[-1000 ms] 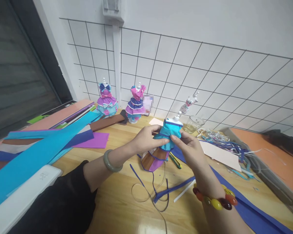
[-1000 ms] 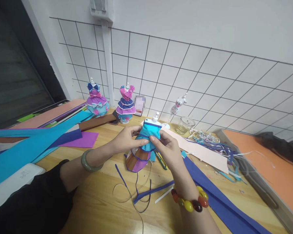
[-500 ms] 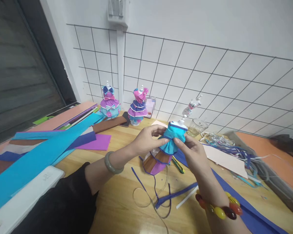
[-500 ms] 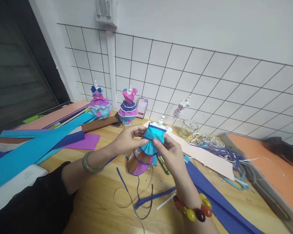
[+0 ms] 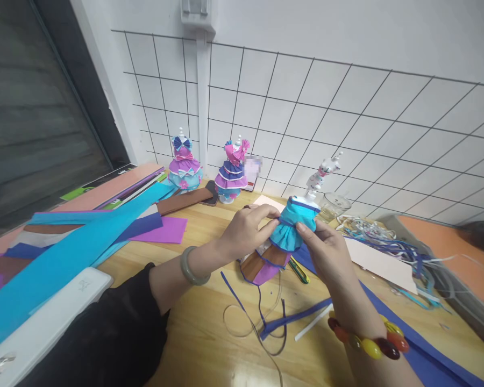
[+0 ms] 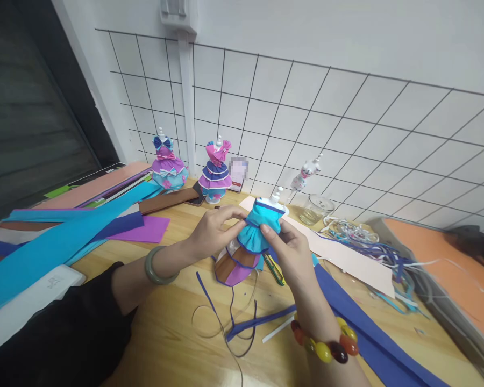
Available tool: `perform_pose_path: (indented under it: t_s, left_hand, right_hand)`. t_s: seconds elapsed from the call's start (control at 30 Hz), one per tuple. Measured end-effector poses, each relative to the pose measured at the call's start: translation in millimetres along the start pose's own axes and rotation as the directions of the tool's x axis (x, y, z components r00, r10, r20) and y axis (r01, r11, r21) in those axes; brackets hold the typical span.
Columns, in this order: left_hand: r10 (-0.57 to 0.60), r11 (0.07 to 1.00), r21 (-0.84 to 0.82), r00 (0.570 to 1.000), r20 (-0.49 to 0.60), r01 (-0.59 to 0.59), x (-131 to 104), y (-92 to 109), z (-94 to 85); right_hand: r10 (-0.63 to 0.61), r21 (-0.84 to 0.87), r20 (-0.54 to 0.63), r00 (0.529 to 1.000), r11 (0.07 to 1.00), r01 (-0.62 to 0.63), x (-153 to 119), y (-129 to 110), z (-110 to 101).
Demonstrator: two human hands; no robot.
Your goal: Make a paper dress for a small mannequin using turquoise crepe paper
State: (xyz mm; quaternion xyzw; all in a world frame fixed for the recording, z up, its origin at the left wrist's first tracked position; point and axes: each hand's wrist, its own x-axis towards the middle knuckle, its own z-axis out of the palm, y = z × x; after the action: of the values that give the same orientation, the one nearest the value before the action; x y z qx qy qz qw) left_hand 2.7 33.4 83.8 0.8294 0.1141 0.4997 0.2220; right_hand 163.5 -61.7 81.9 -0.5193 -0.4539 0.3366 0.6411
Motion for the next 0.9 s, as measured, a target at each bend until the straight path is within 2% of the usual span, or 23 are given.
perform_pose_path:
  t_s: [0.1,0.17,0.3,0.4,0.5,0.6,0.73,0.83,0.9]
  left_hand:
    - [0.221,0.953,0.218,0.975,-0.028,-0.210,-2.0,-6.5,1.4]
    - [0.310,0.899,0.326,0.951,-0.001,-0.293,-3.4,-10.1,1.2]
    - [0.385,0.826,0.432,0.922,0.040,-0.363,-5.1,-13.6,-0.5]
    - [0.386,0.820,0.442,0.922,0.043,-0.364,-5.3,-14.4,-0.7]
    - [0.338,0.859,0.398,0.941,0.030,-0.321,-4.9,-14.9,0.1]
    - [0.256,0.929,0.282,0.966,-0.026,-0.238,-4.1,-13.5,0.6]
    - [0.001,0.999,-0.036,0.997,-0.080,-0.004,-2.8,-3.7,-0.2]
    - [-0.203,0.929,-0.315,0.979,0.001,0.193,-1.2,7.0,-0.4]
    - [-0.291,0.864,-0.415,0.955,0.052,0.286,0.5,12.4,0.0]
  right_hand:
    - [-0.003,0.013,0.002,1.000,1.000,0.003,-0.1,-0.1,1.4]
    - [-0.007,0.016,0.002,1.000,1.000,0.007,-0.1,-0.5,2.5]
    - [-0.020,0.004,-0.007,1.000,1.000,0.020,-0.2,-1.1,3.8]
    - [-0.015,0.014,-0.006,1.000,1.000,0.015,-0.2,0.2,3.2]
    - [-0.009,0.016,-0.014,1.000,1.000,0.009,0.2,2.5,2.4]
    - [-0.016,0.009,-0.017,1.000,1.000,0.016,0.1,2.6,3.4]
    - [-0.039,-0.020,-0.022,0.999,0.999,0.039,-2.3,-2.9,9.1]
    - [-0.076,-0.073,-0.031,0.997,0.995,0.074,-6.2,-7.4,15.8]
    - [-0.090,-0.107,-0.021,0.996,0.990,0.087,-9.1,-8.3,20.1]
